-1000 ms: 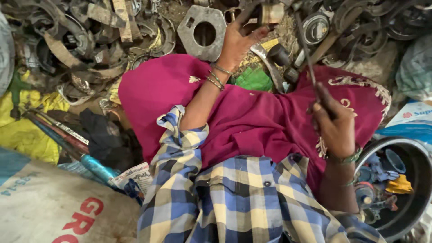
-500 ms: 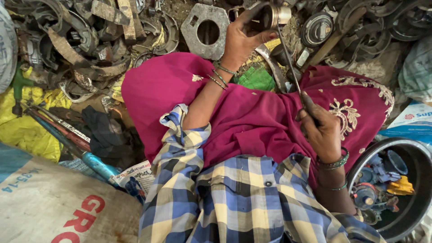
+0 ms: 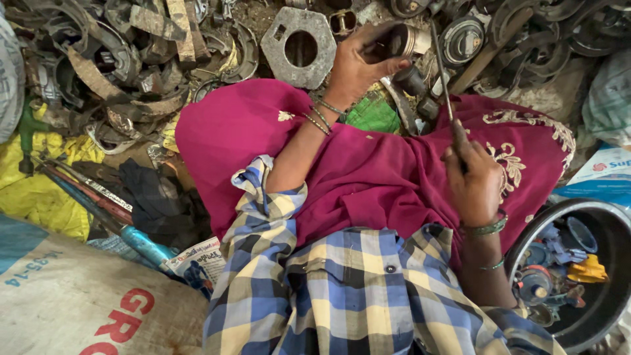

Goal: The person sits on the ground and uses a small brush to clean the interior of a cylindrical metal part. They repeatedly rotate the part and scrub its inner surface, then set it down among other similar metal pieces.

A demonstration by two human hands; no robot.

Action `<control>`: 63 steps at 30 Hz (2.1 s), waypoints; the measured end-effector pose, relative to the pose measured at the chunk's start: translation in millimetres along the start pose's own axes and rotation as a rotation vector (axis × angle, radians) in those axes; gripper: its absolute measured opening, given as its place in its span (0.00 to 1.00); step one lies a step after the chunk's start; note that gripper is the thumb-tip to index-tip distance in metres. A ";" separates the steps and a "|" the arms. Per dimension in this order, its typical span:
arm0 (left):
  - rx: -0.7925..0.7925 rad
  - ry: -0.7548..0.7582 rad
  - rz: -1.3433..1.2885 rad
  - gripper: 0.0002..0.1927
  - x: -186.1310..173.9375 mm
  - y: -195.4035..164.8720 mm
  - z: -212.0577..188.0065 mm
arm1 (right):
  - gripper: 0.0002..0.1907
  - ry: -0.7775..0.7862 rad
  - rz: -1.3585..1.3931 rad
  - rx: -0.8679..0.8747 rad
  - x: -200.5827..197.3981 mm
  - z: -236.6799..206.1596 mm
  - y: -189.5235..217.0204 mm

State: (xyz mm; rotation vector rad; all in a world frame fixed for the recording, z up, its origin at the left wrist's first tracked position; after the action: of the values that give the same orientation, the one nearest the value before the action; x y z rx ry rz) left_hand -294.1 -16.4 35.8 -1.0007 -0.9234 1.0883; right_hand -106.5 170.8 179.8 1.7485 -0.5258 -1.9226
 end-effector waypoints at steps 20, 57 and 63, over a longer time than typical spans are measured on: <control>-0.004 0.003 -0.130 0.40 -3.2 12.3 10.3 | 0.21 0.067 0.062 0.007 -4.5 -4.1 9.0; 0.023 -0.045 0.172 0.36 -10.9 -20.6 6.2 | 0.20 0.051 0.022 0.026 -15.1 -5.6 -0.1; 0.079 -0.060 0.282 0.37 -13.2 -25.7 6.9 | 0.12 0.052 0.020 -0.007 -14.2 -5.8 1.1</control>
State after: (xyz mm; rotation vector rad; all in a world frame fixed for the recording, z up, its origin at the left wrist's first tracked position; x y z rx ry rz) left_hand -296.7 -32.0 60.8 -1.0588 -0.7956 1.3870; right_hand -99.7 178.4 191.3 1.7767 -0.5147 -1.8586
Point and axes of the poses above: each hand's wrist, its own z-axis towards the middle knuckle, its own x-axis out of the palm, y = z × x, the point moved 9 cm from there along z, towards the middle knuckle, and after that the axes turned 9 degrees about z, right-handed, at the moved point
